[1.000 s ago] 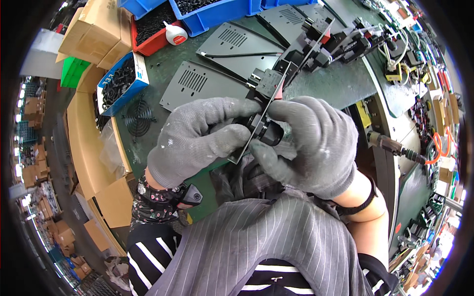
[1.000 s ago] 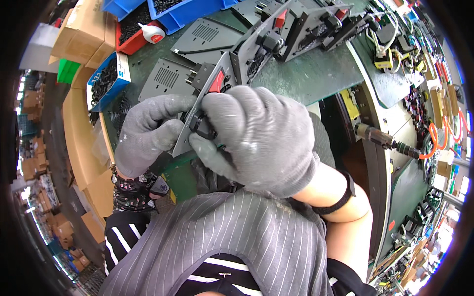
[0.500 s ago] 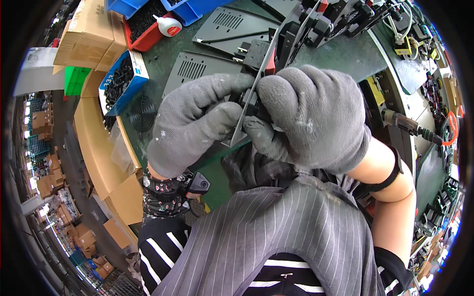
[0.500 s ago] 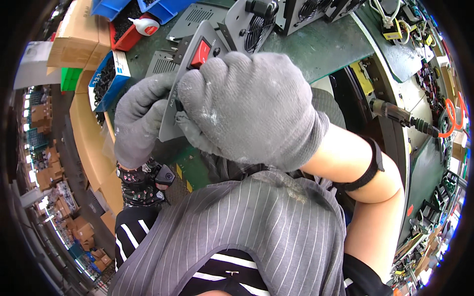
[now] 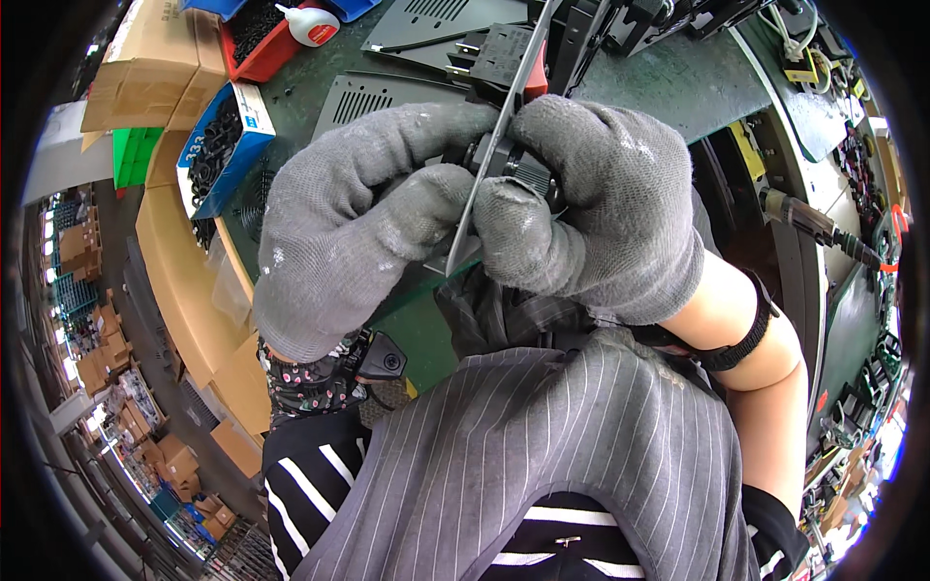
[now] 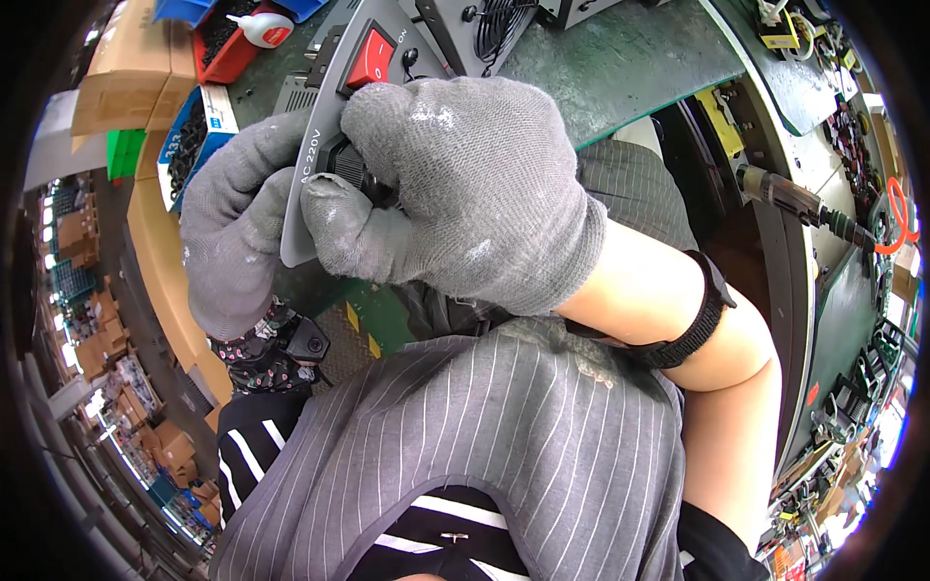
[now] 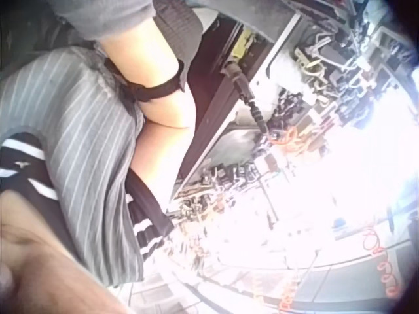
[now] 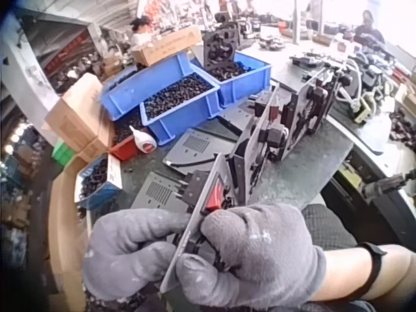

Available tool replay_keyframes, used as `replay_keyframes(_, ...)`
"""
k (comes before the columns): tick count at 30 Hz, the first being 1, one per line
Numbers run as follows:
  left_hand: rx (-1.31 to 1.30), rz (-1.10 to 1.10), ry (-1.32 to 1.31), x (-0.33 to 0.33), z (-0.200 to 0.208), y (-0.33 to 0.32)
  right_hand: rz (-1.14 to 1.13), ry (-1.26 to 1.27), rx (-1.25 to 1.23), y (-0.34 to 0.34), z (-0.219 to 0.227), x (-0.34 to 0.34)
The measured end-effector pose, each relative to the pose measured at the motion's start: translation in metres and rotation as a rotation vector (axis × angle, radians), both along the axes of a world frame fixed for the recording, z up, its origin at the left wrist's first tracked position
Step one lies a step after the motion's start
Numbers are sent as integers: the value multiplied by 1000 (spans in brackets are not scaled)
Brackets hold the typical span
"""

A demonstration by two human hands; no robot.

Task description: Assemble and apply glue to components on electronic power supply or inverter units at a factory assembly line.

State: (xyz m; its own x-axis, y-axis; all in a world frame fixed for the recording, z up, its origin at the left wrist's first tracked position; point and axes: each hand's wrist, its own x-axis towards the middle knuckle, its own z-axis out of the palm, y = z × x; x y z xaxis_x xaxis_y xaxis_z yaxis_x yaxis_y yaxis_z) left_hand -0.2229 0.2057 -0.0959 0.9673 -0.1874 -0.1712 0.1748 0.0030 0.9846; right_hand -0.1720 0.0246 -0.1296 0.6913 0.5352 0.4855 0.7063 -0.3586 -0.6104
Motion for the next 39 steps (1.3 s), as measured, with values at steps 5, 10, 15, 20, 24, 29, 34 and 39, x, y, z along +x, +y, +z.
replay_keyframes(5,-50,6,34,2,6,-1,-41,57,63,4,1,-2)
replay_keyframes(10,-63,-39,26,10,9,3,-48,253,131,5,4,-1)
replay_keyframes(15,-68,12,44,7,-3,20,72,225,14,-8,18,5)
replay_keyframes(20,513,484,-83,67,-37,72,-42,397,167,-46,-12,28)
replay_keyframes(24,1076,551,-20,93,-56,123,-239,403,50,-72,-48,51)
replay_keyframes(29,846,495,213,148,-77,122,-263,283,72,-81,-74,61)
replay_keyframes(34,800,585,238,157,-89,123,-246,207,65,-81,-81,66)
replay_keyframes(39,883,679,143,156,-99,120,-262,166,55,-85,-84,65)
